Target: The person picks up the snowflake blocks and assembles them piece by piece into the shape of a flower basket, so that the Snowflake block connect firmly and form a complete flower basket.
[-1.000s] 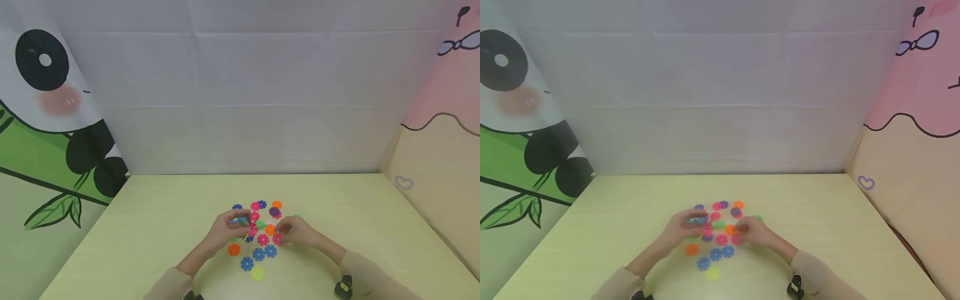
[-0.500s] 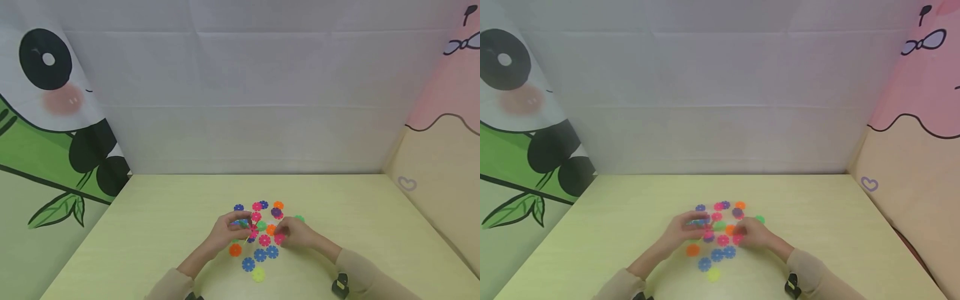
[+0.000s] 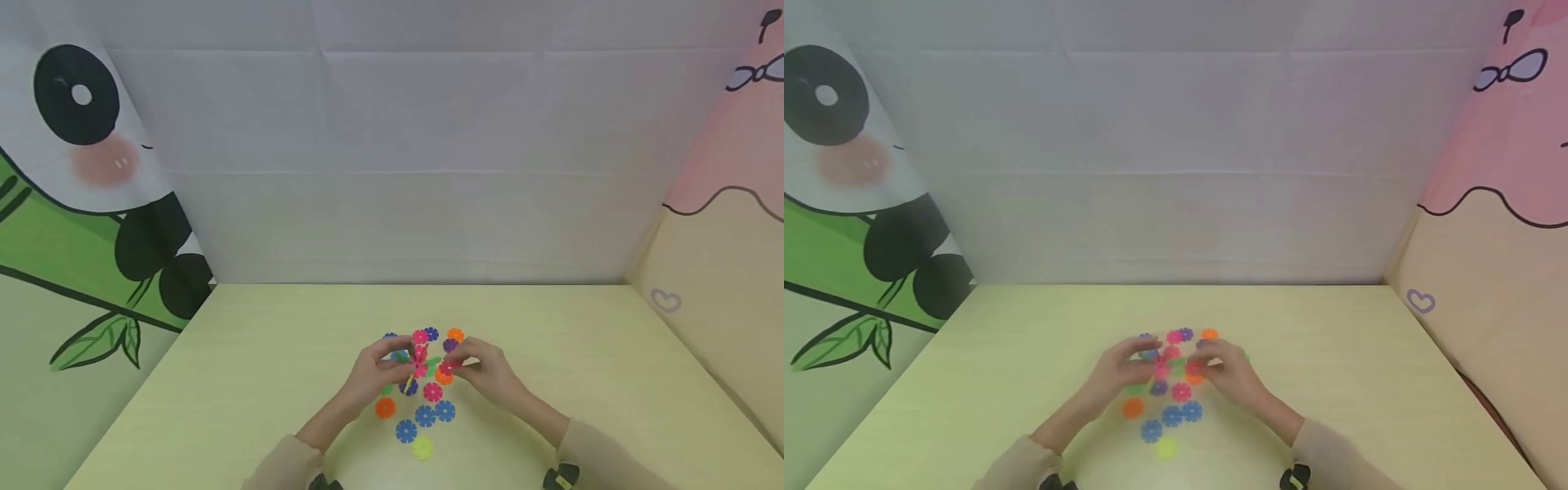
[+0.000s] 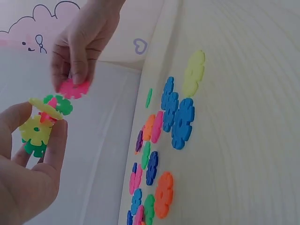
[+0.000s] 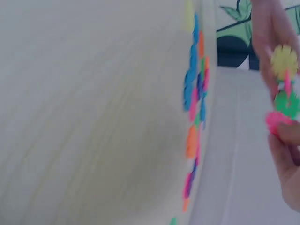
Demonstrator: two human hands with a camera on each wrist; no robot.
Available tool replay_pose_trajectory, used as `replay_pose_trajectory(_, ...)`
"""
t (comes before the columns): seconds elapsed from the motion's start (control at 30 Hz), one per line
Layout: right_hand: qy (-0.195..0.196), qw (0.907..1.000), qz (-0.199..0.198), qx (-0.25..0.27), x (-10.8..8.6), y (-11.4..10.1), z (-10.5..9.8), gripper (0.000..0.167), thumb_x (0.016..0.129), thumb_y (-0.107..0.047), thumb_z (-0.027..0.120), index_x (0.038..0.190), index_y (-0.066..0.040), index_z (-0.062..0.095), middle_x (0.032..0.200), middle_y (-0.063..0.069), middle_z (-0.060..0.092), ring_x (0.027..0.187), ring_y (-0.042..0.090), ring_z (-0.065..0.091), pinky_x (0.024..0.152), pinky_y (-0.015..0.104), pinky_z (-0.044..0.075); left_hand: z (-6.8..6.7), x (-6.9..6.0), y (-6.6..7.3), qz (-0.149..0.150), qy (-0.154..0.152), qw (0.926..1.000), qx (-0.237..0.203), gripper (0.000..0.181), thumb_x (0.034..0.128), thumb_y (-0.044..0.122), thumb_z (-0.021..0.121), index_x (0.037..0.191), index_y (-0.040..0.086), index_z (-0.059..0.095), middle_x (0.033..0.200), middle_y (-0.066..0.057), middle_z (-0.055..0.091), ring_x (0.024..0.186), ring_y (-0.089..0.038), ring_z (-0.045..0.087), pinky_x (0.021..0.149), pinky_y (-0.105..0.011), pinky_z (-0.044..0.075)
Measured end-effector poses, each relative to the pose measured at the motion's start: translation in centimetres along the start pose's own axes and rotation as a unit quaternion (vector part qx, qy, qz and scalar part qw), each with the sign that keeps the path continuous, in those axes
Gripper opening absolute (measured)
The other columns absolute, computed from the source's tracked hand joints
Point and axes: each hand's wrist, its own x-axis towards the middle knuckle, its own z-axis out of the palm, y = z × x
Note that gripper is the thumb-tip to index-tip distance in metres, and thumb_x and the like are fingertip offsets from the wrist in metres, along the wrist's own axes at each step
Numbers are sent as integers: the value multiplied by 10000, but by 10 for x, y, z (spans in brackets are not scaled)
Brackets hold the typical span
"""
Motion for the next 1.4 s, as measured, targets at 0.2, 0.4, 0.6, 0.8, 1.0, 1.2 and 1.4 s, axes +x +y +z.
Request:
replay_pose_trajectory(0.2, 1099, 9873, -1033, 495, 2, -21, 10, 236, 726, 148, 651, 888, -22, 675, 848, 67, 606, 794, 188, 621, 654, 247, 542, 7, 7, 3, 245, 218, 9989, -340, 565, 850, 179, 637, 1344, 42, 401, 1282, -169, 462, 969, -218, 616, 823, -338, 510)
replay_pose_trajectory(0.4, 1433, 9801, -1315, 387, 3, -39, 10, 232, 688, 212, 639, 852, 48, 653, 797, 129, 582, 741, 233, 608, 646, 241, 541, 13, 10, 2, 236, 498, 9979, -351, 566, 861, 206, 623, 1350, 48, 387, 1300, -176, 456, 1028, -246, 598, 825, -355, 507)
replay_pose_trajectory(0.6, 1487, 9796, -1300, 379, 4, -49, 9, 180, 708, 194, 634, 837, 68, 646, 781, 141, 570, 735, 243, 604, 646, 249, 542, 18, 10, 2, 120, 774, 9964, -310, 543, 867, 220, 613, 1338, 46, 406, 1268, -144, 492, 1021, -259, 602, 815, -347, 511)
replay_pose_trajectory(0.8, 1665, 9748, -1445, 347, 4, -30, 15, 215, 707, 181, 646, 860, 31, 666, 799, 79, 581, 749, 199, 606, 657, 255, 543, 24, 9, 6, 21, 862, 9961, -210, 542, 871, 234, 608, 1341, 52, 410, 1253, -127, 508, 1021, -257, 602, 814, -342, 512)
replay_pose_trajectory(1.0, 1846, 9713, -1488, 206, 3, -22, 14, 190, 745, 121, 651, 884, -8, 671, 820, 51, 595, 768, 219, 615, 681, 238, 535, 23, 3, 5, 286, 493, 9981, 226, 605, 879, 223, 598, 1384, 20, 333, 1310, -174, 476, 1146, -315, 512, 884, -327, 469)
replay_pose_trajectory(1.2, 1859, 9718, -1437, 216, 3, -22, 14, 210, 743, 129, 648, 891, -20, 660, 830, 72, 635, 786, 198, 629, 687, 230, 532, 21, 1, 6, 463, 557, 9972, -166, 600, 834, 157, 655, 1338, -19, 382, 1272, -205, 504, 1115, -344, 525, 847, -315, 486)
replay_pose_trajectory(1.4, 2127, 9652, -1504, 244, 4, -24, 17, 207, 719, 145, 661, 860, -6, 666, 797, 93, 650, 748, 212, 638, 681, 208, 528, 23, 0, 10, 444, 736, 9950, -502, 601, 795, 112, 692, 1311, -19, 415, 1255, -196, 522, 1091, -344, 545, 829, -307, 494)
